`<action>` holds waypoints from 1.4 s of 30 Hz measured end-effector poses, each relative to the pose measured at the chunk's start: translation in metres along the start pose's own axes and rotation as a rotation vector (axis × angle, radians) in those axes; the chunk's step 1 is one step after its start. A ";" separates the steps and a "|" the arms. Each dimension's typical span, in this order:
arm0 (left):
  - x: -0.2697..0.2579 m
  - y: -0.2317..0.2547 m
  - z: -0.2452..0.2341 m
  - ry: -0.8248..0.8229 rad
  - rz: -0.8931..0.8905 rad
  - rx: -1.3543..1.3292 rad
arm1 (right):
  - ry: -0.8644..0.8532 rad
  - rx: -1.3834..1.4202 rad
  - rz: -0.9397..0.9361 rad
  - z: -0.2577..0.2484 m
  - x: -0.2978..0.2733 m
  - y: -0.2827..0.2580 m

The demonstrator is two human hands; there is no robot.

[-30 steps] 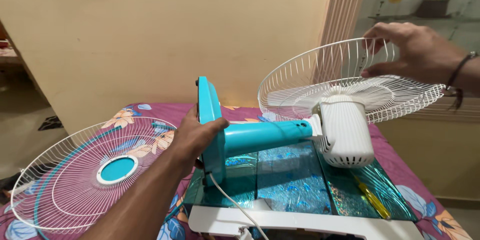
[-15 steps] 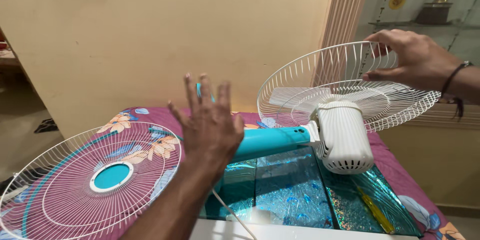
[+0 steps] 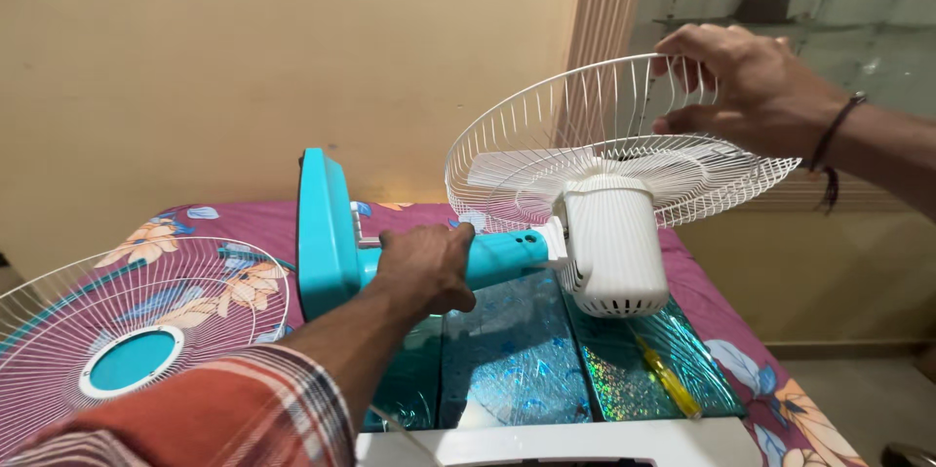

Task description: The person assembles a small table fan by attaching the base to the motor housing and securing it with a screwdriver. They then attach the front grill and tighten the central knob to complete the assembly.

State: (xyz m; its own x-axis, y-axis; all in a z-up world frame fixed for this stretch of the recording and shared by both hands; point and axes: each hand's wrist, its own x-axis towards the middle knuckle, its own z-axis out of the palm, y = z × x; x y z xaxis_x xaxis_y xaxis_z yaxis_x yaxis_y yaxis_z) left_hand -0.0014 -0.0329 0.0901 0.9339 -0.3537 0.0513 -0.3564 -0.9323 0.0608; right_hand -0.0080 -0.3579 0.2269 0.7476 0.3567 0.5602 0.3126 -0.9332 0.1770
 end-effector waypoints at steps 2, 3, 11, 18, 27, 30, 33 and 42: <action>-0.004 -0.002 0.001 0.021 0.016 -0.004 | 0.011 0.006 -0.016 -0.007 -0.004 -0.007; -0.007 -0.002 0.003 0.025 0.022 0.013 | 0.008 -0.003 -0.013 -0.009 -0.007 -0.012; -0.021 -0.004 0.003 0.069 0.053 0.013 | 0.056 0.012 -0.027 -0.030 -0.034 -0.025; -0.034 -0.009 -0.002 0.113 0.114 0.047 | 0.063 0.014 -0.061 -0.047 -0.048 -0.040; -0.034 -0.016 0.000 0.075 0.142 0.056 | -0.017 0.085 -0.023 -0.053 -0.056 -0.054; -0.034 -0.016 0.001 0.049 0.131 0.047 | -0.056 0.139 -0.009 -0.054 -0.054 -0.056; -0.033 -0.015 0.003 0.053 0.136 0.062 | -0.022 0.149 -0.071 -0.055 -0.059 -0.051; -0.033 -0.007 0.000 0.063 0.091 0.078 | 0.583 0.070 0.438 0.014 -0.164 -0.056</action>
State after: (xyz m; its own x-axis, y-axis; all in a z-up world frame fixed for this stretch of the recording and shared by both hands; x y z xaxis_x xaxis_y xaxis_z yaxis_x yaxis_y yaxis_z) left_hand -0.0294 -0.0150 0.0884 0.8933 -0.4344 0.1157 -0.4347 -0.9003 -0.0241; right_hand -0.1397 -0.3639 0.1134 0.3854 -0.1473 0.9109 0.1082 -0.9732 -0.2031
